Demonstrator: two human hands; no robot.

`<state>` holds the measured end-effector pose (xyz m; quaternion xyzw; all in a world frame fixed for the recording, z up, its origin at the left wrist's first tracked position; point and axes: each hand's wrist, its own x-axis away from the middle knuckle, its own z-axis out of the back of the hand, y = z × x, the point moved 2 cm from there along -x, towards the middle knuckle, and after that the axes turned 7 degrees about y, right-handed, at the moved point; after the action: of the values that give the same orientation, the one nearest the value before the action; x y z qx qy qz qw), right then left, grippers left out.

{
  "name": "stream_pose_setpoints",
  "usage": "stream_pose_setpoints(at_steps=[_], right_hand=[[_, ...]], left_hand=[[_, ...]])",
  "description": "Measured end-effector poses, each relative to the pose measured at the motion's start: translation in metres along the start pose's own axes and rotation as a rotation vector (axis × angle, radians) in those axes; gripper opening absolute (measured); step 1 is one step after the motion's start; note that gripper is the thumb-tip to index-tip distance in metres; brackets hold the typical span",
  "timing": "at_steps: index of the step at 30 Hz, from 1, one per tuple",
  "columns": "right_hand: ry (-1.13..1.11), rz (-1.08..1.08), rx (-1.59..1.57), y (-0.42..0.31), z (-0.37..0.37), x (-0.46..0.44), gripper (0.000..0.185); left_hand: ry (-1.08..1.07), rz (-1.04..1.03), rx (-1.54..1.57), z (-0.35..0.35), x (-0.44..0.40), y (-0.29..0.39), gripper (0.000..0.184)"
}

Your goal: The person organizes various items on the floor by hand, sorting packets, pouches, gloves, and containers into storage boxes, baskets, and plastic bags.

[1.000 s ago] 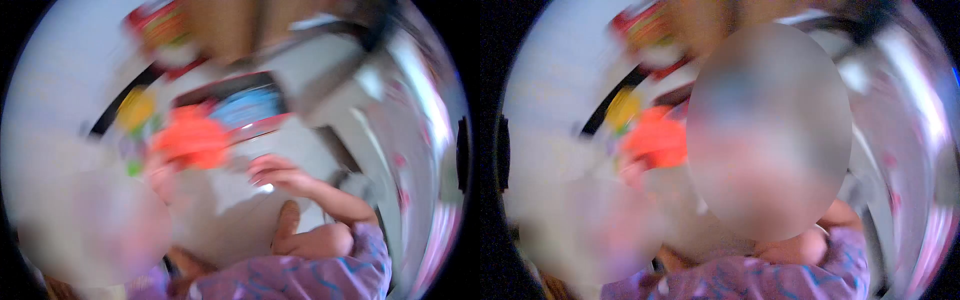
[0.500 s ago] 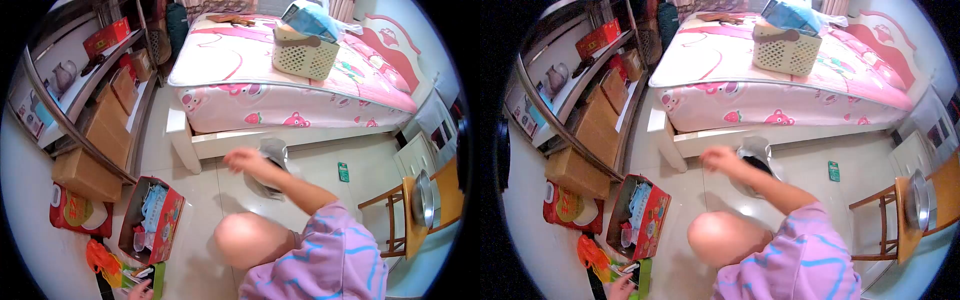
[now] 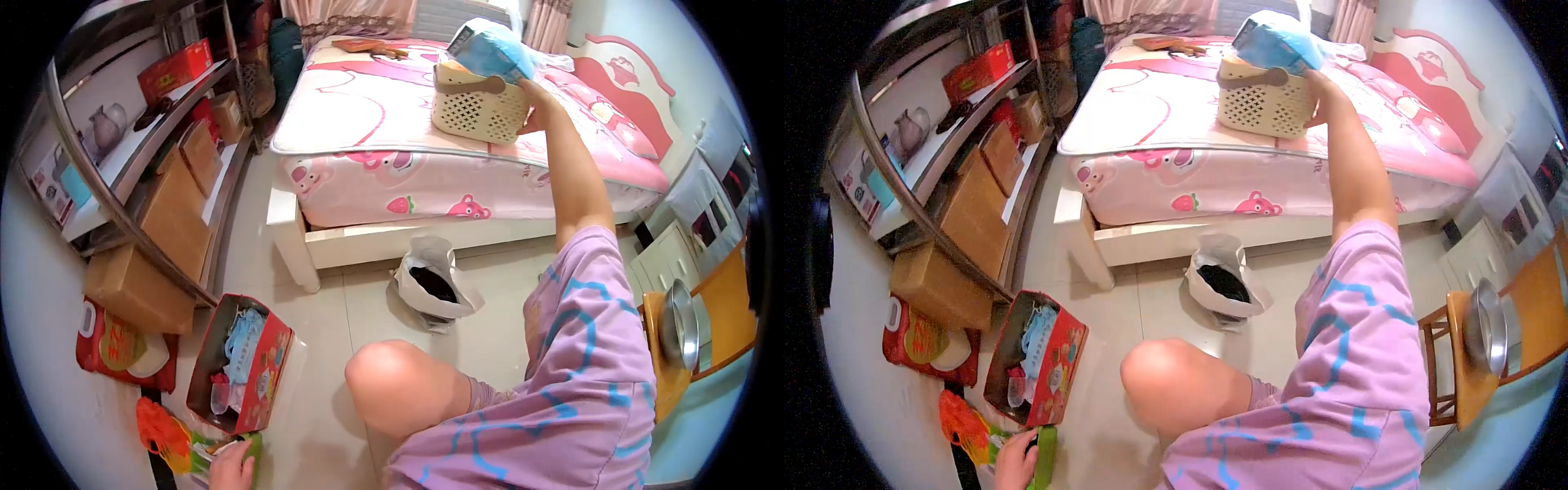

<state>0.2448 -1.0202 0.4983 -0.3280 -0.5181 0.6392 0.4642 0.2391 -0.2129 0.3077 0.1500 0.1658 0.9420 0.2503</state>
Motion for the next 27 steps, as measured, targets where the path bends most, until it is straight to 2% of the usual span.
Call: stream_pose_setpoints(at_steps=[1, 2, 4, 7, 9, 10, 11, 13, 15, 17, 18, 20, 21, 23, 24, 25, 27], right_hand=[[0.012, 0.048, 0.05, 0.003, -0.003, -0.008, 0.062], [0.014, 0.155, 0.123, 0.01, 0.006, -0.016, 0.058], [-0.053, 0.541, 0.414, 0.019, 0.024, -0.043, 0.048], [-0.16, 1.086, 0.774, 0.023, 0.042, -0.068, 0.035], [-0.227, 1.227, 0.799, 0.032, 0.046, -0.086, 0.027], [-0.255, 1.236, 0.752, 0.041, 0.056, -0.098, 0.023], [-0.284, 1.148, 0.683, 0.043, 0.067, -0.12, 0.029], [-0.322, 0.975, 0.535, 0.044, 0.086, -0.165, 0.053], [-0.279, 0.941, 0.454, 0.033, 0.081, -0.147, 0.052], [-0.359, 0.955, 0.543, 0.029, 0.071, -0.128, 0.045], [-0.39, 0.964, 0.571, 0.023, 0.061, -0.115, 0.042], [-0.554, -0.036, -0.494, 0.016, 0.023, -0.035, 0.037], [-0.564, -0.033, -0.491, 0.009, 0.002, 0.01, 0.037], [-0.854, -0.021, -0.364, 0.0, -0.038, 0.078, 0.029], [-0.916, 0.037, -0.262, 0.001, -0.049, 0.079, 0.025], [-0.924, 0.227, -0.139, 0.004, -0.067, 0.092, 0.024], [-0.919, 0.291, -0.042, 0.013, -0.108, 0.136, 0.024]], left_hand=[[-0.076, 0.07, 0.018, 0.002, -0.004, 0.004, 0.035], [0.023, 0.045, 0.038, -0.011, -0.004, -0.004, 0.039], [0.18, 0.01, 0.049, -0.014, -0.002, -0.003, 0.035], [0.21, 0.055, 0.056, -0.015, -0.001, -0.02, 0.034], [0.21, 0.088, 0.041, -0.016, 0.002, -0.042, 0.033], [0.191, 0.148, 0.072, -0.006, 0.002, -0.04, 0.033], [0.2, 0.216, 0.12, -0.003, 0.008, -0.046, 0.033], [0.242, 0.255, 0.095, 0.0, 0.02, -0.067, 0.035], [0.289, 0.293, 0.095, 0.009, 0.032, -0.085, 0.037], [0.188, 0.507, 0.061, 0.029, 0.038, -0.08, 0.037], [0.19, 0.522, 0.069, 0.028, 0.043, -0.083, 0.037], [0.269, 0.504, 0.02, 0.028, 0.053, -0.091, 0.037], [0.229, 0.611, 0.048, 0.035, 0.053, -0.085, 0.037], [0.28, 0.59, 0.089, 0.034, 0.06, -0.095, 0.038], [0.328, 0.564, 0.125, 0.034, 0.064, -0.098, 0.038], [0.334, 0.56, 0.103, 0.036, 0.066, -0.096, 0.039], [0.363, 0.514, 0.084, 0.034, 0.073, -0.107, 0.039]])
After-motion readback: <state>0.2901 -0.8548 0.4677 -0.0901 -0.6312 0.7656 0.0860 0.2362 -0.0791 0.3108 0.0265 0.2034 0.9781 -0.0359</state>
